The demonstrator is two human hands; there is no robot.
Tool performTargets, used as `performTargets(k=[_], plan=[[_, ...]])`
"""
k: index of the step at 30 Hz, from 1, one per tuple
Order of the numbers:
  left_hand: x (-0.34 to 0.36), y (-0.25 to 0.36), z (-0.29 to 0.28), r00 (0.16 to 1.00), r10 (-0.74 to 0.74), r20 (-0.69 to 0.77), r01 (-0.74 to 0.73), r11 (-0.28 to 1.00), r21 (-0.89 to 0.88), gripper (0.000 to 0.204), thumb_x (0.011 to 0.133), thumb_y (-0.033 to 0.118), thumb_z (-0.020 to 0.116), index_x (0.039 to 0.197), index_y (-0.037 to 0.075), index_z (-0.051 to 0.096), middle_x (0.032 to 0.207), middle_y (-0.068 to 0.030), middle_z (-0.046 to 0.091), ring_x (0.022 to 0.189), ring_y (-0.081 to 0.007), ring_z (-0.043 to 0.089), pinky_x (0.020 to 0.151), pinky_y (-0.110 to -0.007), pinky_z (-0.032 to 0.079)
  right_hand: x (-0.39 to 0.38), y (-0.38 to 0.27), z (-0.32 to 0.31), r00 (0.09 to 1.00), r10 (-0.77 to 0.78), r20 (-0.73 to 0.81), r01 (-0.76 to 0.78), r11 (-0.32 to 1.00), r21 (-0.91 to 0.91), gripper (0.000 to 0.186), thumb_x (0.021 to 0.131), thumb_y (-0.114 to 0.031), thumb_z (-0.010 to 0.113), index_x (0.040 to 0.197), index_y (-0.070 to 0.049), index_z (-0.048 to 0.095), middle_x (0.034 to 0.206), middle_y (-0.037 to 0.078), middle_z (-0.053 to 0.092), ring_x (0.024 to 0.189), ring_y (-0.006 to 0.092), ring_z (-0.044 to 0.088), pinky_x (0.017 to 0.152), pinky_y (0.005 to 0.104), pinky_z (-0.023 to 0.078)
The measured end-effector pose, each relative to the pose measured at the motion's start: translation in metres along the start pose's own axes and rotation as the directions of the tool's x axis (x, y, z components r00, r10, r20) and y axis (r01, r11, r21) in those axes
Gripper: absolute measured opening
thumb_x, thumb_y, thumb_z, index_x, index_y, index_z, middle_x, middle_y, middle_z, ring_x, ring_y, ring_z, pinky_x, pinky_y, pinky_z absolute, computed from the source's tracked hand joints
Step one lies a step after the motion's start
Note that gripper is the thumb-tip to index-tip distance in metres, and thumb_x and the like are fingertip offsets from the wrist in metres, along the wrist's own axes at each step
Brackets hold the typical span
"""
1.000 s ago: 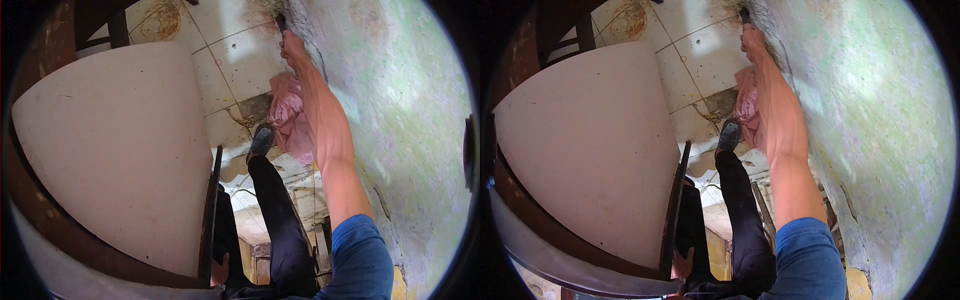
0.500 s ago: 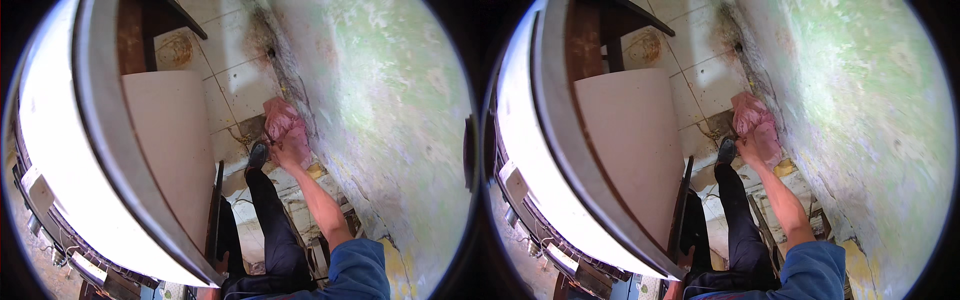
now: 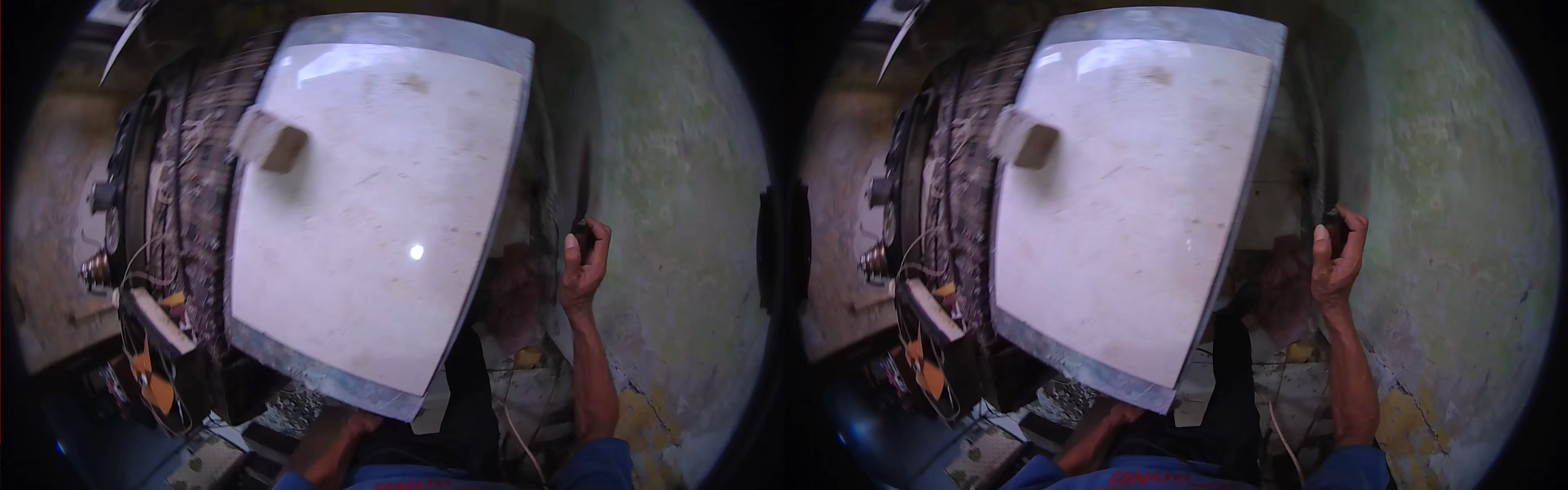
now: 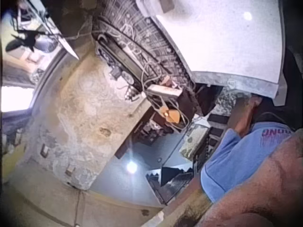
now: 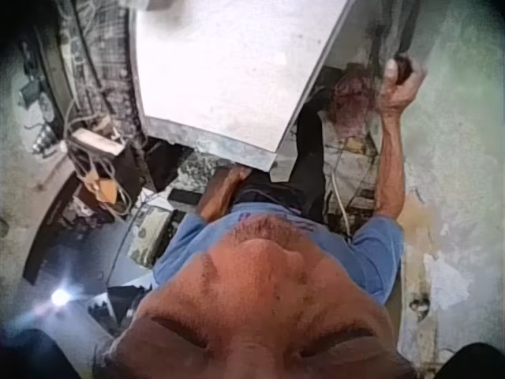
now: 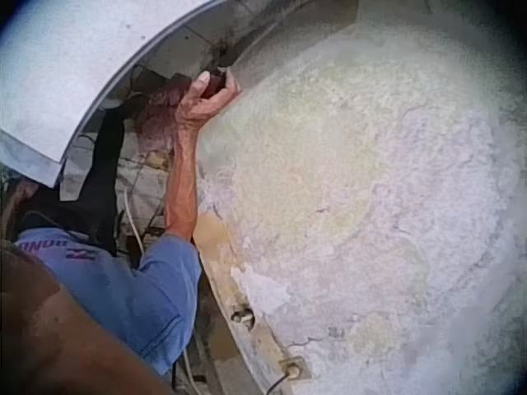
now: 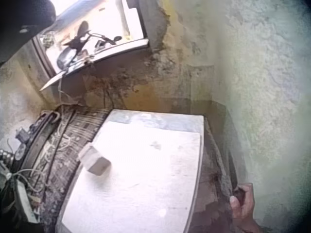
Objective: The person puts a device into their waist pouch, moves a board aside, scrapes along the wall with a knife, and carries plastering tools and mortar over before wiping the wall with a cloth.
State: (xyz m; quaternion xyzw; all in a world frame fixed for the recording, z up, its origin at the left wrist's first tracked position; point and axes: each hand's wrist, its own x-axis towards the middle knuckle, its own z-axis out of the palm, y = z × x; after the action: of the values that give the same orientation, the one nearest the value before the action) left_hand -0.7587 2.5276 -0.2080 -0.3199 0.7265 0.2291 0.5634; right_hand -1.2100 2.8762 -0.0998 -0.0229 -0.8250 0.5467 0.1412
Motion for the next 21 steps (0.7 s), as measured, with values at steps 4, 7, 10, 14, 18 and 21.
performTargets(k=[4, 7, 10, 14, 18, 21], plan=[[0.01, -0.043, -0.008, 0.994, 0.047, 0.099, -0.04, 0.997, -0.072, 0.119, 0.084, 0.081, 0.062, 0.166, 0.004, 0.022, 0.168, -0.0284, 0.028, 0.155, -0.0447, 0.029, 0.127, -0.049, 0.028, 0.007, -0.115, 0.042, 0.855, -0.307, 0.419, 0.372, 0.925, -0.081, 0.038, 0.088, -0.005, 0.067, 0.125, -0.002, 0.061, 0.111, 0.015, 0.055, 0.101, 0.0294, 0.058, 0.09, 0.0385, 0.05], [0.005, -0.093, -0.015, 0.991, 0.055, 0.125, -0.04, 0.992, -0.124, 0.123, 0.082, 0.086, 0.058, 0.167, 0.006, 0.02, 0.168, -0.0283, 0.026, 0.155, -0.0437, 0.029, 0.127, -0.048, 0.028, -0.024, -0.144, 0.118, 0.756, -0.255, 0.602, 0.369, 0.927, -0.072, 0.04, 0.085, -0.002, 0.07, 0.124, -0.002, 0.061, 0.107, 0.016, 0.055, 0.099, 0.0335, 0.06, 0.086, 0.0409, 0.051], [-0.002, -0.106, -0.02, 0.989, 0.088, 0.118, -0.063, 0.978, -0.197, 0.124, 0.081, 0.087, 0.058, 0.167, 0.006, 0.021, 0.169, -0.0277, 0.026, 0.155, -0.0435, 0.029, 0.127, -0.047, 0.029, -0.052, -0.157, 0.156, 0.728, -0.275, 0.628, 0.419, 0.903, -0.09, 0.041, 0.083, -0.001, 0.072, 0.123, -0.002, 0.062, 0.106, 0.016, 0.055, 0.097, 0.0339, 0.06, 0.083, 0.0413, 0.051], [0.004, -0.139, -0.041, 0.975, 0.202, 0.095, -0.171, 0.95, -0.261, 0.119, 0.083, 0.083, 0.061, 0.164, 0.003, 0.028, 0.167, -0.028, 0.031, 0.154, -0.0423, 0.033, 0.126, -0.046, 0.03, -0.076, -0.156, 0.185, 0.745, -0.328, 0.581, 0.505, 0.847, -0.169, 0.037, 0.082, 0.001, 0.071, 0.119, -0.002, 0.063, 0.105, 0.017, 0.056, 0.097, 0.0351, 0.058, 0.087, 0.0453, 0.048], [0.014, -0.201, -0.038, 0.93, 0.32, -0.18, -0.365, 0.753, -0.548, 0.098, 0.091, 0.066, 0.068, 0.159, 0.001, 0.04, 0.155, -0.0253, 0.05, 0.143, -0.0353, 0.05, 0.114, -0.044, 0.047, -0.088, -0.172, 0.212, 0.732, -0.359, 0.58, 0.577, 0.779, -0.246, 0.037, 0.084, -0.004, 0.071, 0.12, -0.006, 0.065, 0.103, 0.015, 0.058, 0.096, 0.0349, 0.056, 0.087, 0.0448, 0.046], [-0.035, -0.214, -0.044, 0.997, 0.003, -0.072, -0.069, 0.322, -0.944, 0.076, 0.097, 0.044, 0.073, 0.156, 0.005, 0.045, 0.132, -0.0168, 0.064, 0.112, -0.0176, 0.063, 0.064, -0.03, 0.062, -0.096, -0.18, 0.226, 0.697, -0.317, 0.643, 0.594, 0.758, -0.269, 0.045, 0.088, -0.013, 0.072, 0.132, -0.005, 0.062, 0.111, 0.018, 0.06, 0.101, 0.0371, 0.057, 0.091, 0.0459, 0.046]])
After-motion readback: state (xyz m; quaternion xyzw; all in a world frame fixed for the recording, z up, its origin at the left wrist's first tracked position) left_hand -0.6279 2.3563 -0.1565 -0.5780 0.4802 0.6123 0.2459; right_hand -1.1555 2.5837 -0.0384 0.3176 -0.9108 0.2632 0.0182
